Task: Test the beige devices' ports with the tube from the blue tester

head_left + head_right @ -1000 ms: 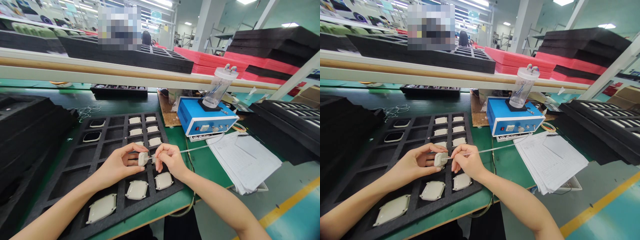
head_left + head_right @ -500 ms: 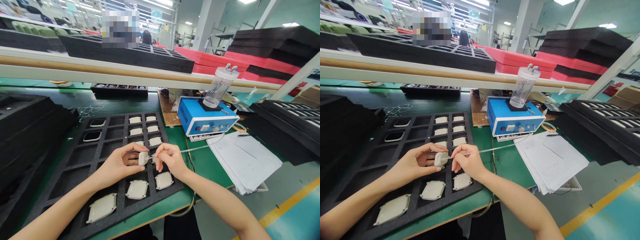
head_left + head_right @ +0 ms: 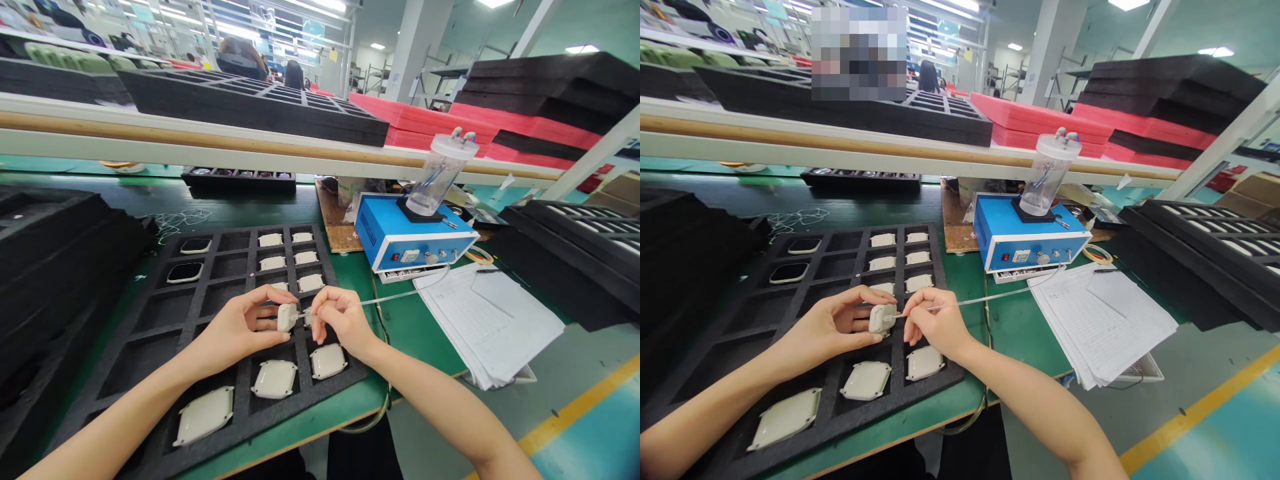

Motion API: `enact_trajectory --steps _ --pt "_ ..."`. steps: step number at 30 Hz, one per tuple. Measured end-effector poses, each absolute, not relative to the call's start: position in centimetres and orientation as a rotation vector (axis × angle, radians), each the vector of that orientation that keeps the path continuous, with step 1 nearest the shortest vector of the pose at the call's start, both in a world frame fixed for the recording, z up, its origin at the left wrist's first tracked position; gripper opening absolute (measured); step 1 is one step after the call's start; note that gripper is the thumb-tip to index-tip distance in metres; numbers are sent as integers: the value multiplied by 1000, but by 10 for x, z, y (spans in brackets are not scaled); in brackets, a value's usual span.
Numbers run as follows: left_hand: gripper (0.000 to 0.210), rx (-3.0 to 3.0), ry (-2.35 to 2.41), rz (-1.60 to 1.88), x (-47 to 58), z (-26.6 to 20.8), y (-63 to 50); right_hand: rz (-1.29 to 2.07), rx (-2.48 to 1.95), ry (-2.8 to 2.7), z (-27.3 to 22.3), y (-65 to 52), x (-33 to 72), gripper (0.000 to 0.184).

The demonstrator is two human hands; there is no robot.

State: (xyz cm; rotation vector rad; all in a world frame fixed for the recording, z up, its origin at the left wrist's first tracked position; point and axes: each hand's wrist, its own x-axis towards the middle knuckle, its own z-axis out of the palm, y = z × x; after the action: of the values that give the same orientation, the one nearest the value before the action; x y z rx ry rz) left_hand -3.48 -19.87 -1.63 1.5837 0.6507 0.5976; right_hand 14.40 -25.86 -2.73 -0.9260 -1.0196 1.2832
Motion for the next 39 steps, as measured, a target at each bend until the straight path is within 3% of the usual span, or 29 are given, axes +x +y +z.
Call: enact_trajectory --steps 39 --pt "38 1514 644 659 -34 -14 -205 1243 -933 -1084 -28 -263 144 5"
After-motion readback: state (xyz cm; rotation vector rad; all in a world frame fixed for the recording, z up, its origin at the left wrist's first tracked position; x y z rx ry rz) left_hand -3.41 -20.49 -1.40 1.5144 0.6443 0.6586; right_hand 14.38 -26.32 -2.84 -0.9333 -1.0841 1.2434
